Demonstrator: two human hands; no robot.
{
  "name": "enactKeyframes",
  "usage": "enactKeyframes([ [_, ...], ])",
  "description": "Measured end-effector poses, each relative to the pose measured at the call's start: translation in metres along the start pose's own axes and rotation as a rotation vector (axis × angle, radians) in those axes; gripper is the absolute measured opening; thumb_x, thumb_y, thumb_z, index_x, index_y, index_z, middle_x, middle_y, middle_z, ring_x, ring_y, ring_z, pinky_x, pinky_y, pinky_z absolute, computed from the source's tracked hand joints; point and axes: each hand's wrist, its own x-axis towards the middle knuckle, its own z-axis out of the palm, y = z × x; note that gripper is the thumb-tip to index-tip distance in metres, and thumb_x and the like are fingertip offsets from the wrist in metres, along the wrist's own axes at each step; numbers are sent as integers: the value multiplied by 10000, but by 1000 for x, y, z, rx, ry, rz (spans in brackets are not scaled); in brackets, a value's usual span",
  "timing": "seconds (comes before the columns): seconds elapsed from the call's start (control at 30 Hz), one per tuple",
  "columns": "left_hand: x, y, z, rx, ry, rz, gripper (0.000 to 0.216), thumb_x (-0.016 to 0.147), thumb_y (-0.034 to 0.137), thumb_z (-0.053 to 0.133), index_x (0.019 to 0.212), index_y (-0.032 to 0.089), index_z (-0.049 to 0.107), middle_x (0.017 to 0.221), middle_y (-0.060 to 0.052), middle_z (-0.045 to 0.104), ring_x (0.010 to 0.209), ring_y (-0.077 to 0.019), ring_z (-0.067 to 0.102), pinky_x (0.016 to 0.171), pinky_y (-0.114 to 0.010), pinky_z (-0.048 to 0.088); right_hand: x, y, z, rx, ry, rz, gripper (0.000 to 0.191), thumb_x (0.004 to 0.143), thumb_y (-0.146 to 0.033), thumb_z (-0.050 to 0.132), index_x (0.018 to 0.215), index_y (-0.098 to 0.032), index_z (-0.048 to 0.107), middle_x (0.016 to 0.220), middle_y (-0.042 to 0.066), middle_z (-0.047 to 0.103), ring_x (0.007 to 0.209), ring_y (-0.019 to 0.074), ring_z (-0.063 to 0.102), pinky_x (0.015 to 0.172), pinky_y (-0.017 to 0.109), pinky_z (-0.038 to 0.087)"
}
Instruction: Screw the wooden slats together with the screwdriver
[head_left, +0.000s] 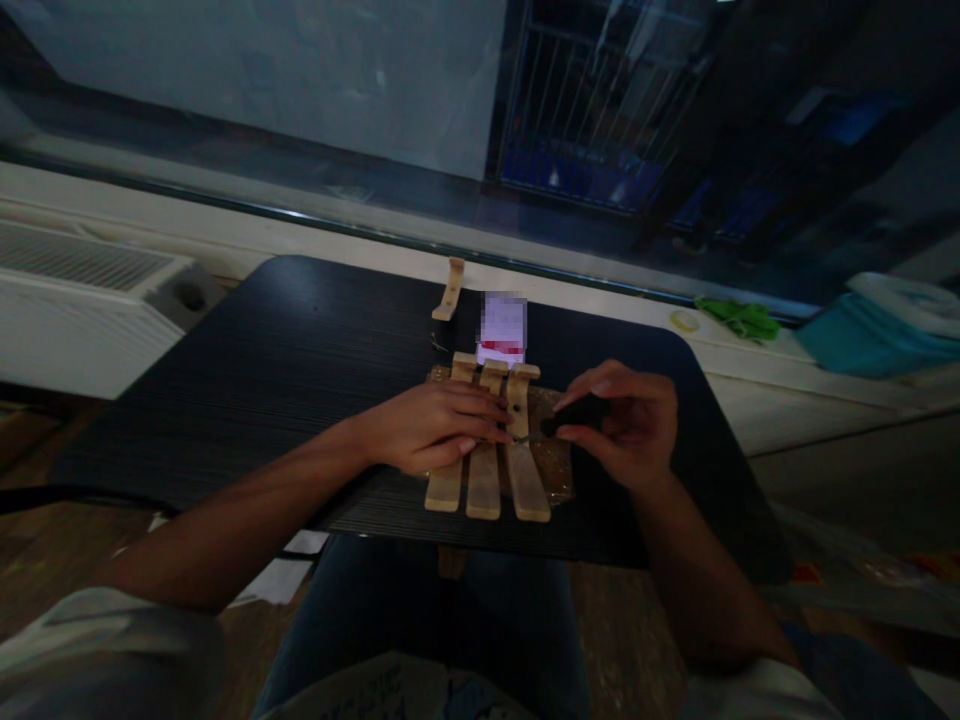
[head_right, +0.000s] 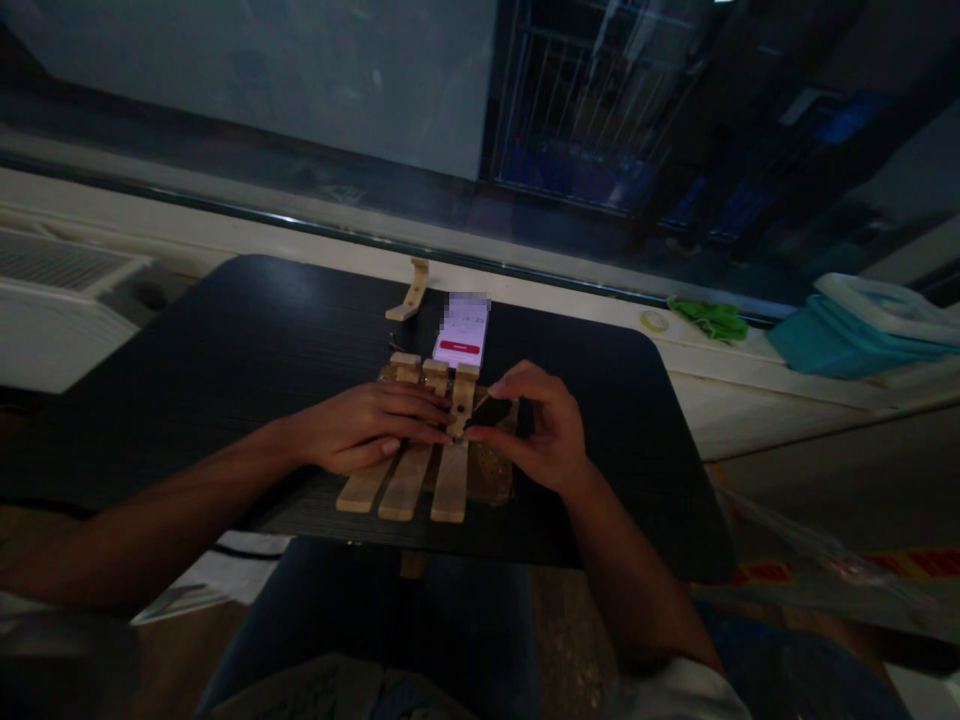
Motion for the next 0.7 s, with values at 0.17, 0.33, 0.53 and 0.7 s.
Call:
enactKeyframes([
  [0.17, 0, 0, 0, 3, 4, 8, 391, 918, 240, 361, 1195, 153, 621, 1239, -147, 640, 1212, -271, 557, 1038, -459, 434, -1, 4, -2, -36, -19, -31, 431, 687, -216, 796, 1056, -318, 598, 793, -13, 645, 667, 164, 638, 545, 310, 524],
  [0.33, 0, 0, 0, -9, 11, 7, 388, 916, 239, 364, 1193, 155, 622, 1239, -144, 641, 1210, -268, 561, 1055, -463, 423, -1, 1, -8, 23, -141, -27, 419, 788, -168, 667, 1177, -292, 573, 988, 46, 696, 845, 195, 685, 676, 370, 581],
  [0.53, 0, 1, 0, -4, -10, -14, 409, 914, 249, 349, 1191, 139, 629, 1235, -148, 642, 1213, -266, 555, 1065, -455, 412, -3, -5, -12, 103, -181, 111, 471, 814, -65, 606, 1216, -303, 540, 1046, 35, 721, 931, 195, 714, 764, 388, 607],
  [0.7, -1, 1, 1, 0, -19, -28, 417, 906, 247, 350, 1208, 147, 619, 1266, -143, 628, 1231, -261, 541, 1074, -460, 401, -2, -6, -12, 46, -181, 91, 490, 807, -72, 632, 1226, -320, 580, 1038, 31, 740, 912, 201, 719, 749, 395, 612],
])
